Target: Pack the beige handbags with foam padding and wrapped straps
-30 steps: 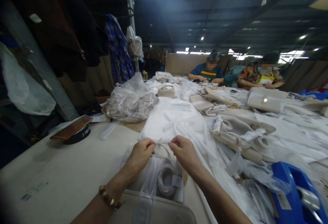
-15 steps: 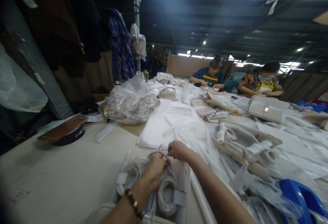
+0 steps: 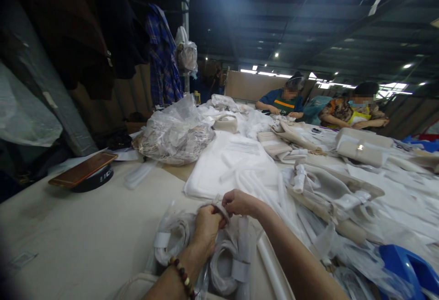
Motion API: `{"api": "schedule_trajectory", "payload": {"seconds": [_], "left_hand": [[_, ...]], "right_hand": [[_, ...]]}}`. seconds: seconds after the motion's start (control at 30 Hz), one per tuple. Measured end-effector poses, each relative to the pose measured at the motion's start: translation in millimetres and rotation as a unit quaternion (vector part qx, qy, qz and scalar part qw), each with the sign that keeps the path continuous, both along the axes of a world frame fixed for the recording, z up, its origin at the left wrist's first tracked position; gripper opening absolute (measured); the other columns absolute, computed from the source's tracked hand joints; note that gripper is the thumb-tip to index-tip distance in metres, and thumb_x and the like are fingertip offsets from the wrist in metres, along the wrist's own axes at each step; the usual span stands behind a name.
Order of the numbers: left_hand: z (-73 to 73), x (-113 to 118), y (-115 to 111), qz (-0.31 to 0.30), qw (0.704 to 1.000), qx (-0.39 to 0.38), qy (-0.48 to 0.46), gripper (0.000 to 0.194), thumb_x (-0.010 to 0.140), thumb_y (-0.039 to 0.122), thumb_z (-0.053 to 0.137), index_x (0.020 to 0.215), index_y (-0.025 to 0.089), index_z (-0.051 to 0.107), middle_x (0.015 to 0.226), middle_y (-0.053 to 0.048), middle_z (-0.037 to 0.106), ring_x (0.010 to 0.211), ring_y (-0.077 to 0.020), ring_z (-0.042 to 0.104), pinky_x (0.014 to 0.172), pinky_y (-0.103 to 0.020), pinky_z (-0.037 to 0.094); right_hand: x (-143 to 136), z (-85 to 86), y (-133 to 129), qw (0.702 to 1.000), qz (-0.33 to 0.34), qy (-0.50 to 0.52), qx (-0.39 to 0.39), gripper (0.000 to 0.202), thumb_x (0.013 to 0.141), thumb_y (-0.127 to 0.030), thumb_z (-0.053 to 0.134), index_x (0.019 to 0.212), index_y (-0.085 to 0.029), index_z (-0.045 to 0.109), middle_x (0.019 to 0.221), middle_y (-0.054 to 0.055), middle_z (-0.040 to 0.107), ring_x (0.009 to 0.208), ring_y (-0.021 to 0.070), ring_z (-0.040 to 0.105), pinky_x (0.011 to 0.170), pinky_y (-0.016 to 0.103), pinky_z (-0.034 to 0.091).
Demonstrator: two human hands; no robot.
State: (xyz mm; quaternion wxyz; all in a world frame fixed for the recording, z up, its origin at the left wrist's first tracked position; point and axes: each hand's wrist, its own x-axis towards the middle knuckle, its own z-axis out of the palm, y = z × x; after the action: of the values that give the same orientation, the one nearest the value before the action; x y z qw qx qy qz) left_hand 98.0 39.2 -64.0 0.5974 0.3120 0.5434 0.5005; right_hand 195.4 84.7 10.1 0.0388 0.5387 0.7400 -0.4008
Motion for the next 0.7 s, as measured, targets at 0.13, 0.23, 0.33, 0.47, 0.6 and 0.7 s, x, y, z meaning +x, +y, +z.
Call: {"api": "schedule_trajectory", "payload": {"seconds": [0.13,0.23,0.33,0.47,0.6,0.7], "left_hand": [[6.5,-1,-3,-0.013,0.999,0.005,0.042,0.013,0.087,0.014,0.058,0.075,0.011,0.059,0.064,0.004,0.057,0.054,-0.0083,0.055,0.055,-0.022,0.048],[12.6,-3,-6,-0.022,0.996,0.014,0.086,0.016,0.086,0.014,0.059,0.071,0.012,0.058,0.062,0.005,0.055,0.052,-0.0079,0.052,0.053,-0.021,0.046],[17.8,-7,-10,-0.025,0.989,0.032,0.143,0.024,0.083,0.012,0.061,0.061,0.013,0.053,0.055,0.007,0.05,0.051,-0.0083,0.049,0.053,-0.021,0.042],[29.7,-15,-20,-0.014,0.975,0.069,0.211,0.032,0.075,0.0,0.061,0.049,0.015,0.047,0.047,0.008,0.041,0.05,-0.0097,0.043,0.055,-0.022,0.035],[40.6,-22,-30,0.012,0.971,0.098,0.217,0.032,0.064,-0.007,0.054,0.043,0.016,0.049,0.043,0.007,0.041,0.05,-0.0114,0.041,0.057,-0.024,0.029],[40.2,-24,-33,0.024,0.979,0.108,0.171,0.024,0.061,-0.001,0.054,0.045,0.016,0.054,0.045,0.004,0.048,0.05,-0.0118,0.043,0.056,-0.024,0.031]], "right_hand": [[1,4.3,-1,0.999,0.025,-0.037,0.028,0.011,0.09,-0.022,0.056,0.084,-0.013,0.059,0.062,-0.007,0.054,0.047,0.0056,0.047,0.046,0.019,0.041],[1,11.6,-5,0.993,0.046,-0.084,0.064,0.01,0.088,-0.022,0.059,0.088,-0.013,0.061,0.071,-0.004,0.059,0.059,0.0087,0.056,0.056,0.023,0.048],[1,19.3,-10,0.981,0.059,-0.148,0.11,0.011,0.086,-0.024,0.062,0.09,-0.014,0.062,0.083,0.0,0.064,0.073,0.013,0.061,0.068,0.03,0.051],[6,23.2,-12,0.958,0.073,-0.225,0.165,0.015,0.087,-0.03,0.06,0.089,-0.016,0.064,0.091,0.002,0.066,0.084,0.0162,0.062,0.08,0.037,0.05],[13,21.4,-12,0.936,0.087,-0.26,0.223,0.016,0.088,-0.03,0.059,0.088,-0.015,0.064,0.096,0.004,0.066,0.094,0.0183,0.061,0.09,0.044,0.045],[17,20.9,-13,0.926,0.092,-0.258,0.259,0.017,0.089,-0.029,0.058,0.088,-0.014,0.064,0.098,0.004,0.067,0.095,0.0187,0.061,0.091,0.044,0.045]]}}
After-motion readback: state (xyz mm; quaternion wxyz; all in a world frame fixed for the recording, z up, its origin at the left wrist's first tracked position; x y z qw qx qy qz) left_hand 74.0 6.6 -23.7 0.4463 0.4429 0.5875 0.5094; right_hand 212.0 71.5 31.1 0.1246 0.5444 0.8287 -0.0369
